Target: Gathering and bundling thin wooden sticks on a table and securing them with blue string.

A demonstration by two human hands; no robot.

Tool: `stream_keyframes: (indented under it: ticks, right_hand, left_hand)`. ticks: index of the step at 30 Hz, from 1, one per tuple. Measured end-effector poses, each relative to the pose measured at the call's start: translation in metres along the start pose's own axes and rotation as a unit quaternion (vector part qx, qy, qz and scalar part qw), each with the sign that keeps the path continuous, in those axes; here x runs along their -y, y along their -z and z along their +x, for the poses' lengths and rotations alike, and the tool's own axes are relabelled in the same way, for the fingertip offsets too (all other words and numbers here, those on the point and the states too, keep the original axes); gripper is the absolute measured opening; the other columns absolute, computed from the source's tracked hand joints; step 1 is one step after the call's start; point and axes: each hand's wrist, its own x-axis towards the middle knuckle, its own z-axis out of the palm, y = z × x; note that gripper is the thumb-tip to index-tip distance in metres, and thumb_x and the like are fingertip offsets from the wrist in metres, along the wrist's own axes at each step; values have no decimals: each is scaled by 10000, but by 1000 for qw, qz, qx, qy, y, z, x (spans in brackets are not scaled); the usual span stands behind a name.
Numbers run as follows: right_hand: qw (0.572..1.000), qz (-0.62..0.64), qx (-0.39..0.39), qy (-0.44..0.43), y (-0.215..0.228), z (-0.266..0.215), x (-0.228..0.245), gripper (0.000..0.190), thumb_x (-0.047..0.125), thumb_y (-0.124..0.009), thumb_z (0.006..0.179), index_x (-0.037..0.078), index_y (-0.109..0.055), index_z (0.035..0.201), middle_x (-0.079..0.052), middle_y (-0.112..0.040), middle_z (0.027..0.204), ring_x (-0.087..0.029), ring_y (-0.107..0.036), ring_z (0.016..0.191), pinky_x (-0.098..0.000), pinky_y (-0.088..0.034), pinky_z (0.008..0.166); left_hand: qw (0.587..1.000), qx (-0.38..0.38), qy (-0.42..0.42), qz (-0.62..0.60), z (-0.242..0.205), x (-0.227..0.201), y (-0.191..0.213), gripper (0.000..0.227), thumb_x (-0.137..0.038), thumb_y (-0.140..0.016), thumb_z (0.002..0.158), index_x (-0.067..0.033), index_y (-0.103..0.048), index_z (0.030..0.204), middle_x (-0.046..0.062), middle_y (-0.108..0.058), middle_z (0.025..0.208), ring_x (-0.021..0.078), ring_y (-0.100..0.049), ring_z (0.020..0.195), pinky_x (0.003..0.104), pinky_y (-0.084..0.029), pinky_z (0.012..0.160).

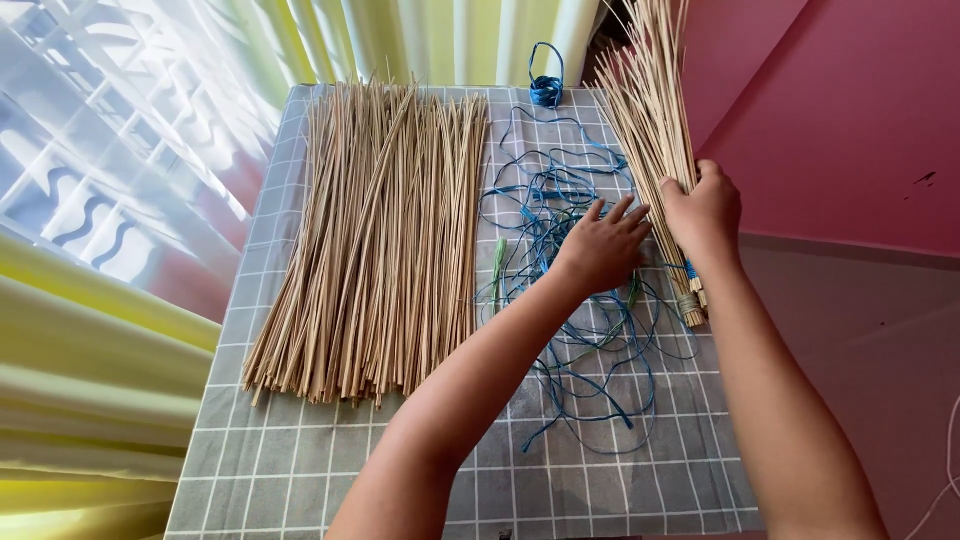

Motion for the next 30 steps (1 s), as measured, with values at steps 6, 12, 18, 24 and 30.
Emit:
stream_keyframes:
  ticks: [6,12,18,24,30]
  right_hand:
    - [999,-25,35,3,-4,1,3,558,297,-638,984,-118,-585,1354,-366,-638,1208,-555,-602,1156,-630,-460,972]
    - [998,-41,33,17,-24,2,-1,505,273,-641,969,-116,-606,1288,-370,-648,1142,-561,-619,1119,-635,-473,948]
    - [995,-79,45,26,-27,-10,17,434,165,-578,994,-137,-571,1306,-375,-622,1176,-549,-626,1115,-594,-495,942]
    - [991,-121,54,25,-18,-27,51,399,100,-538,1011,-144,-538,1327,-369,-612,1176,-523,-626,1129,-557,-510,942]
    - [992,-109,38,45,-19,-30,51,406,74,-552,1012,-150,-515,1349,-388,-596,1162,-556,-614,1112,-594,-502,928]
  left_hand:
    - [995,64,55,-55,-4,24,-11,626,-685,-433,979,-314,-499,1479,73,-549,1515,349,-520,1393,555,-369,1098]
    - [994,69,68,-57,-17,35,-8,567,-672,-386,996,-355,-519,1447,48,-524,1540,337,-479,1427,512,-389,1079]
    - [995,53,76,-36,-23,40,-8,570,-653,-461,987,-295,-569,1418,108,-573,1462,358,-549,1332,518,-410,1062]
    - [995,55,87,-20,-31,45,-3,560,-644,-482,983,-291,-586,1405,99,-590,1442,339,-575,1292,493,-410,1037]
    - [995,23,98,-9,-34,43,13,573,-665,-398,983,-253,-732,1202,106,-686,1260,294,-630,1172,482,-369,1054]
